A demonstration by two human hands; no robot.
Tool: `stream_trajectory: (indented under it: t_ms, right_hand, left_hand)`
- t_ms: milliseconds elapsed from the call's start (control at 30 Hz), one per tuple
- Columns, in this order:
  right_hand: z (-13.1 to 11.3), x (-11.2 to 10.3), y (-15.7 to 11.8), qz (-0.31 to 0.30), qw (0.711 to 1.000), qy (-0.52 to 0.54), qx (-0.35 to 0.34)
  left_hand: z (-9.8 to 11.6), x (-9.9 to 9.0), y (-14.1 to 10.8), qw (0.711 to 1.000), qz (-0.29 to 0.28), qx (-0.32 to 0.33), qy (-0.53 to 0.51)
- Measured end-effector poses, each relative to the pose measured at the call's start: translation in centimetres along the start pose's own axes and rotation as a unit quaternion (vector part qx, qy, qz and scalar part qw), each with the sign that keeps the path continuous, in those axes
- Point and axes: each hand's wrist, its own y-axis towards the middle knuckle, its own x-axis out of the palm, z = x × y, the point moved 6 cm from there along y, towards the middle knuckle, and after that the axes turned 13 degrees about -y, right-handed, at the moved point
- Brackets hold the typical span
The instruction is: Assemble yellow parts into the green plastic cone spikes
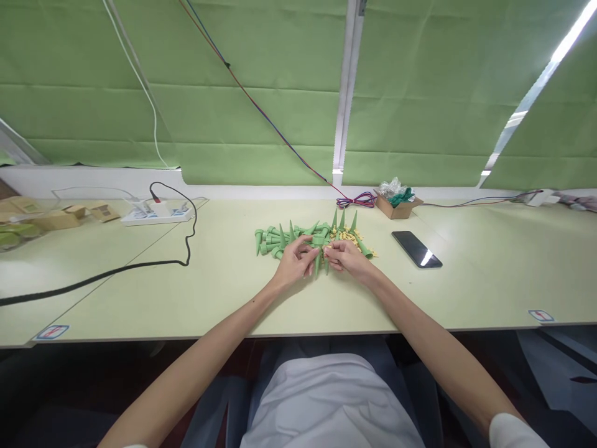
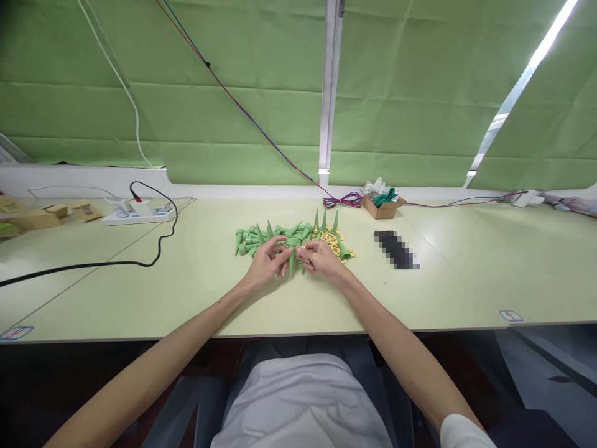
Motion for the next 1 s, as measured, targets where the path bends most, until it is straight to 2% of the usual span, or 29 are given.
stream_trajectory:
  t_ms: [100, 533, 1000]
  right_hand:
    - [0.1, 0.0, 0.1, 0.001, 1.000, 0.007, 0.003]
    - [-0.6, -0.2, 0.0, 0.023, 0.995, -0.084, -0.043]
    - [-0.7, -0.7, 0.5, 0.072, 0.976, -0.187, -0.082]
  left_hand:
    - [-0.3, -0.1, 0.1, 1.000, 0.005, -0.014, -0.013]
    - [-2.0, -0.8, 0.4, 0.993, 0.008, -0.082, -0.079]
    - [-1.5, -0.7, 0.1, 0.986, 0.045, -0.127, -0.103]
